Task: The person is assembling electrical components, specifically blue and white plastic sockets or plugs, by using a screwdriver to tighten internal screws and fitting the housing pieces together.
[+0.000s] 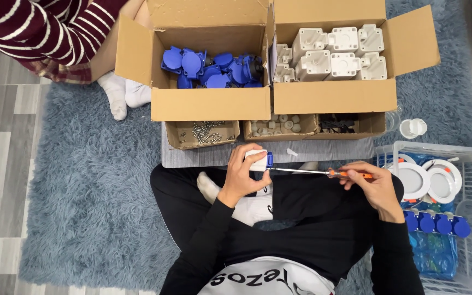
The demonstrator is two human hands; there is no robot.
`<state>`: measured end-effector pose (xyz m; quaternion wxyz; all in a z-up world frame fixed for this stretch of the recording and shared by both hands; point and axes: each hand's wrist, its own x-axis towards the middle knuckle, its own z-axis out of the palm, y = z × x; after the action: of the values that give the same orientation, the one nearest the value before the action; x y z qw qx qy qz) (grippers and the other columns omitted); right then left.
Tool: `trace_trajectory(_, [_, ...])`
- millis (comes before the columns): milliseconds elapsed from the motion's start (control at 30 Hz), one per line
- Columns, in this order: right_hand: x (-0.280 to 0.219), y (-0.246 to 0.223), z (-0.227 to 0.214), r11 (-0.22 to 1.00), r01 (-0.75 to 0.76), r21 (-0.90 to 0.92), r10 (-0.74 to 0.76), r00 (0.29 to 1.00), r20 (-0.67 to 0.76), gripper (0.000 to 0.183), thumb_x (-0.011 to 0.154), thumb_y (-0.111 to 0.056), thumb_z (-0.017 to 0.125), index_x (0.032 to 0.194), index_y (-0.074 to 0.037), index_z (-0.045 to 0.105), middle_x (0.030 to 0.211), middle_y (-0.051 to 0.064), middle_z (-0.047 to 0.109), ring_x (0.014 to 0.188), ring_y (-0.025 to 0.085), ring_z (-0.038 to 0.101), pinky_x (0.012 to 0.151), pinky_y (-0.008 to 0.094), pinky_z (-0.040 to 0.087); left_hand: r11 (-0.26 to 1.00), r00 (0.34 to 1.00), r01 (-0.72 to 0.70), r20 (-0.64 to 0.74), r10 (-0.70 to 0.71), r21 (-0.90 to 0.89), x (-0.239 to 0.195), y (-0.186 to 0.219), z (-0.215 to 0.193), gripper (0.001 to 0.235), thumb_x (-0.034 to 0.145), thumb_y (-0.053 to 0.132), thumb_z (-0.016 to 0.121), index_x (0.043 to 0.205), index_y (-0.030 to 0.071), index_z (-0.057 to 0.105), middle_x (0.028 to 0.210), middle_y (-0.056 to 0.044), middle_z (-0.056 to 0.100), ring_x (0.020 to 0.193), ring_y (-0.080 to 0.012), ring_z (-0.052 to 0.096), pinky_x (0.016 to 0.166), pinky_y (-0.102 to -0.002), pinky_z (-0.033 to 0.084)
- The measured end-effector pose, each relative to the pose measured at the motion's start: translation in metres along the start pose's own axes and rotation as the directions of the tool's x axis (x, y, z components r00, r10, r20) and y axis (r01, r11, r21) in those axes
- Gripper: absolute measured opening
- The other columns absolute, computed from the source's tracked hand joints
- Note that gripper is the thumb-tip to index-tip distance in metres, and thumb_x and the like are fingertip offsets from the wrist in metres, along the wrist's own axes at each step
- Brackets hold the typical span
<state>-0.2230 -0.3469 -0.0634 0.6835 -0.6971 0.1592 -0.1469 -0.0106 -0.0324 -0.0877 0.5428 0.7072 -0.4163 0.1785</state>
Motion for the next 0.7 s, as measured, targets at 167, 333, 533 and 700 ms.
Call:
trace_trajectory(167, [-0.007, 0.004, -0.010, 0.998, 0.065, 0.004, -0.065, 0.998, -0.018, 0.016, 0.096, 0.007, 0.073, 0.110, 0.014, 0.077, 0.107, 0.032, 0.076, 0.084, 0.033, 0.080, 0.064, 0.043, 0.069, 1.000, 1.000, -0.005, 0.010, 0.005, 0.014, 0.004, 0.001, -0.002, 0.047, 0.083, 0.029, 0.086, 0.126, 0.016, 0.075, 0.123, -0.012, 0.070, 0.109, -0.0390, 0.070, 0.095, -0.051, 0.054])
trace_trajectory(333, [-0.012, 0.014, -0.015, 0.994, 0.105, 0.021, -0.104, 0.994, -0.031, 0.017, 0.097, 0.009, 0.071, 0.111, 0.016, 0.075, 0.110, 0.034, 0.076, 0.092, 0.036, 0.081, 0.069, 0.044, 0.069, 0.990, 0.997, -0.072, -0.004, 0.073, 0.118, 0.011, 0.011, -0.009, 0.043, 0.090, 0.033, 0.085, 0.130, 0.021, 0.077, 0.131, -0.008, 0.069, 0.126, -0.0364, 0.065, 0.108, -0.052, 0.047])
trace_trajectory(533, [-0.013, 0.020, -0.009, 0.979, 0.120, 0.165, -0.112, 0.992, -0.056, 0.019, 0.100, 0.006, 0.068, 0.115, 0.016, 0.073, 0.113, 0.036, 0.075, 0.094, 0.039, 0.083, 0.070, 0.043, 0.071, 0.961, 0.982, -0.184, 0.001, 0.188, 0.207, 0.037, 0.026, -0.035, 0.011, 0.101, 0.024, 0.076, 0.110, 0.027, 0.083, 0.123, 0.003, 0.076, 0.126, -0.0265, 0.068, 0.111, -0.047, 0.046])
trace_trajectory(700, [-0.012, 0.027, -0.013, 0.964, 0.108, 0.244, -0.095, 0.993, -0.065, 0.019, 0.102, 0.007, 0.065, 0.117, 0.017, 0.071, 0.117, 0.038, 0.073, 0.098, 0.041, 0.083, 0.074, 0.043, 0.071, 0.918, 0.973, -0.169, -0.087, 0.213, 0.359, 0.066, 0.010, -0.080, 0.014, 0.092, 0.016, 0.087, 0.101, 0.027, 0.085, 0.108, 0.009, 0.080, 0.106, -0.0226, 0.073, 0.096, -0.041, 0.052])
